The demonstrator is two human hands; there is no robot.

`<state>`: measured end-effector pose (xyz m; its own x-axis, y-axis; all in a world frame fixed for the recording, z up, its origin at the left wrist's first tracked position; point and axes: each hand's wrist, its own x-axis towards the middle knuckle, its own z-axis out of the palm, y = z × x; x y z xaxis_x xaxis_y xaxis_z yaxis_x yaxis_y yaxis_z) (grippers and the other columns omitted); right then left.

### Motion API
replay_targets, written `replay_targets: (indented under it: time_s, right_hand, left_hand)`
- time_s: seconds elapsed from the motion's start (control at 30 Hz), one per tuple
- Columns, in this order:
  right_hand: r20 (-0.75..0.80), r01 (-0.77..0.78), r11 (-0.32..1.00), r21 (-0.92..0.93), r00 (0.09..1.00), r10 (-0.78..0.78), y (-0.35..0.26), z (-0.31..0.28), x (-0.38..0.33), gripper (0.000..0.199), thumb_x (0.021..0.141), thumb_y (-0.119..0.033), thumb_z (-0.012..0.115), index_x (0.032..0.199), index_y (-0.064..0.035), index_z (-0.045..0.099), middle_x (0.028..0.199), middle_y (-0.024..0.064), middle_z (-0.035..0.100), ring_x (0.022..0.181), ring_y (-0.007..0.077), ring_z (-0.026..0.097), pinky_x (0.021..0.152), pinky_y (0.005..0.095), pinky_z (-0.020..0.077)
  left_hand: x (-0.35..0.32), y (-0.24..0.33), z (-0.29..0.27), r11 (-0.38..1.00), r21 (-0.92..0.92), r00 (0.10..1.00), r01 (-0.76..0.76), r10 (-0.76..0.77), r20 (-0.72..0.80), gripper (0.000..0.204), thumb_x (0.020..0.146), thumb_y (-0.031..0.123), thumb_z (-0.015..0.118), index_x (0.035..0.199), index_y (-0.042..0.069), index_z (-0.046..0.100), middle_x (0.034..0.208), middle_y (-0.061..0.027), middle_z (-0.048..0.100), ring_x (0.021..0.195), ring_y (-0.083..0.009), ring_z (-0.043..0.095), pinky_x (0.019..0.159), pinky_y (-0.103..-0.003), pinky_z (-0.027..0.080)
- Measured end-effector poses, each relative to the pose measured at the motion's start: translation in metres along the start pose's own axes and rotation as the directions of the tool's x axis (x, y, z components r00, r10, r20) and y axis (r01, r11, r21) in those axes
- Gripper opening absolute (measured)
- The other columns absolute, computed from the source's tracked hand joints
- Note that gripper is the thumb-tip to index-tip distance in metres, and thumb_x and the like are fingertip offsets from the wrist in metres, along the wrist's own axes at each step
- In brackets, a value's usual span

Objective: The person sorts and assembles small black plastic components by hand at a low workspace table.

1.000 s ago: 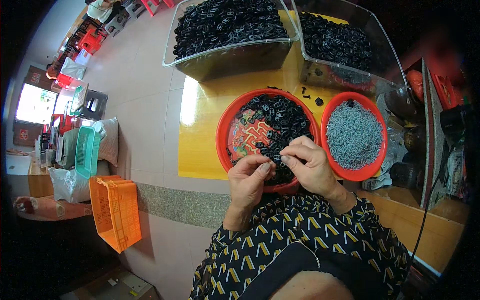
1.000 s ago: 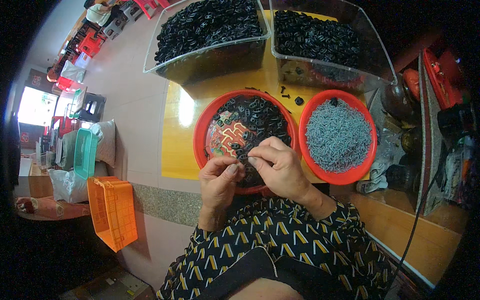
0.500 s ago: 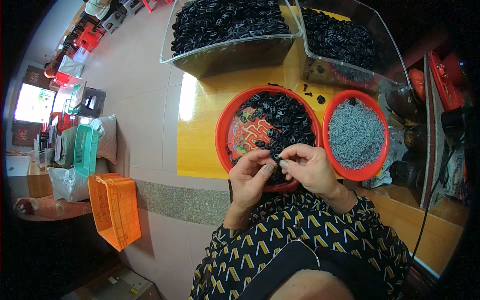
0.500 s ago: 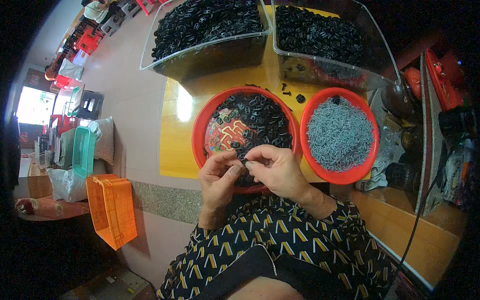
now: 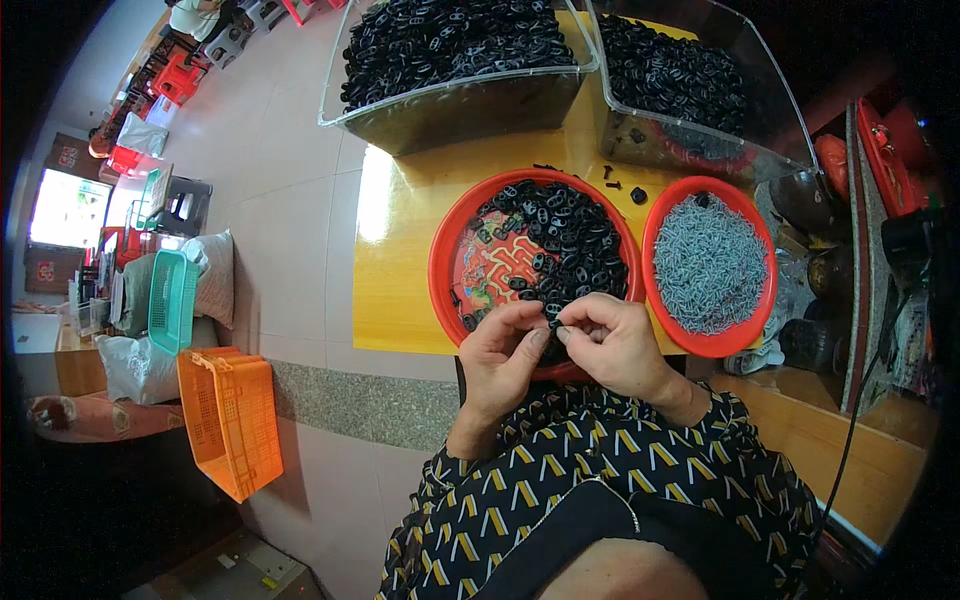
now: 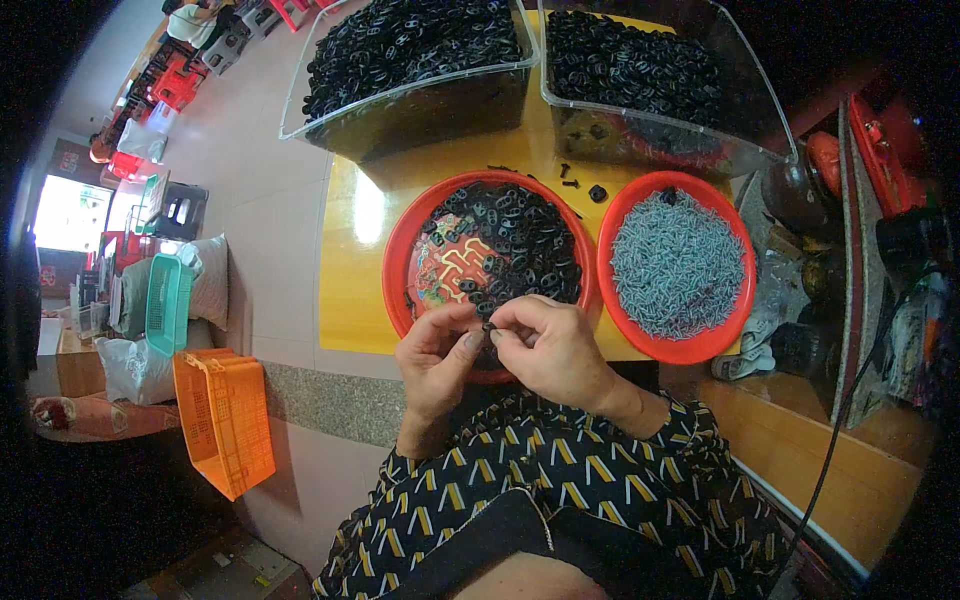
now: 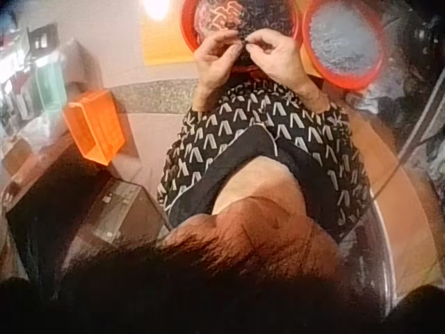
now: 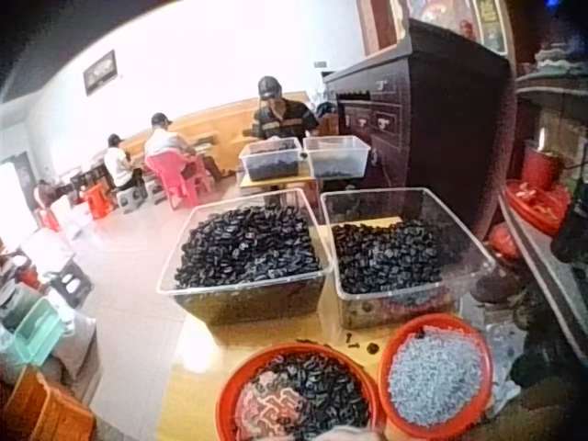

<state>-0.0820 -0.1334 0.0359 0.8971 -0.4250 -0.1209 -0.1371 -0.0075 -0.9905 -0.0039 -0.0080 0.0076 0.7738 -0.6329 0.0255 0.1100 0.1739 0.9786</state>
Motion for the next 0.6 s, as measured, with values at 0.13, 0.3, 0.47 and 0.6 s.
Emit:
replay_targets:
  time_s: [0.13,0.3,0.47,0.6]
  right_hand:
    - [-0.033,0.130,0.977,-0.169,0.990,-0.137,0.004,0.000,-0.001,0.007,0.071,-0.001,0.060,0.076,0.0025,0.058,0.068,0.0048,0.054,0.055,0.0046,0.050,0.047,0.0194,0.0401]
    - [-0.001,-0.013,0.999,0.050,1.000,0.013,0.009,-0.001,-0.003,0.005,0.073,-0.001,0.058,0.076,0.0029,0.057,0.068,0.0038,0.054,0.054,0.0053,0.050,0.045,0.0192,0.0393]
    - [-0.026,-0.003,0.997,0.076,1.000,0.005,0.013,-0.003,-0.004,0.003,0.075,0.000,0.057,0.075,0.0030,0.056,0.067,0.0032,0.053,0.053,0.0054,0.050,0.044,0.0192,0.0391]
    - [-0.043,-0.062,0.987,0.148,0.997,0.069,0.013,-0.006,0.001,0.004,0.077,-0.002,0.055,0.079,0.0018,0.056,0.065,0.0022,0.054,0.054,0.0051,0.051,0.045,0.0185,0.0408]
  left_hand:
    - [0.001,0.003,0.000,0.975,0.206,0.996,-0.081,0.075,0.039,0.023,0.074,-0.005,0.057,0.096,-0.003,0.053,0.084,-0.0049,0.057,0.076,-0.0097,0.053,0.068,-0.021,0.043]
    - [0.008,0.011,0.005,0.915,0.344,0.976,-0.211,0.181,0.117,0.016,0.071,-0.010,0.055,0.085,-0.002,0.055,0.072,-0.0085,0.056,0.066,-0.0121,0.055,0.059,-0.022,0.043]
    - [0.015,0.010,0.005,0.885,0.393,0.962,-0.251,0.183,0.202,0.017,0.070,-0.010,0.054,0.086,-0.002,0.055,0.074,-0.0094,0.058,0.066,-0.0141,0.056,0.060,-0.024,0.044]
    - [0.019,0.010,0.010,0.920,0.376,0.987,-0.110,0.059,0.146,0.021,0.073,-0.007,0.054,0.094,-0.001,0.055,0.075,-0.0086,0.058,0.068,-0.0139,0.055,0.061,-0.024,0.044]
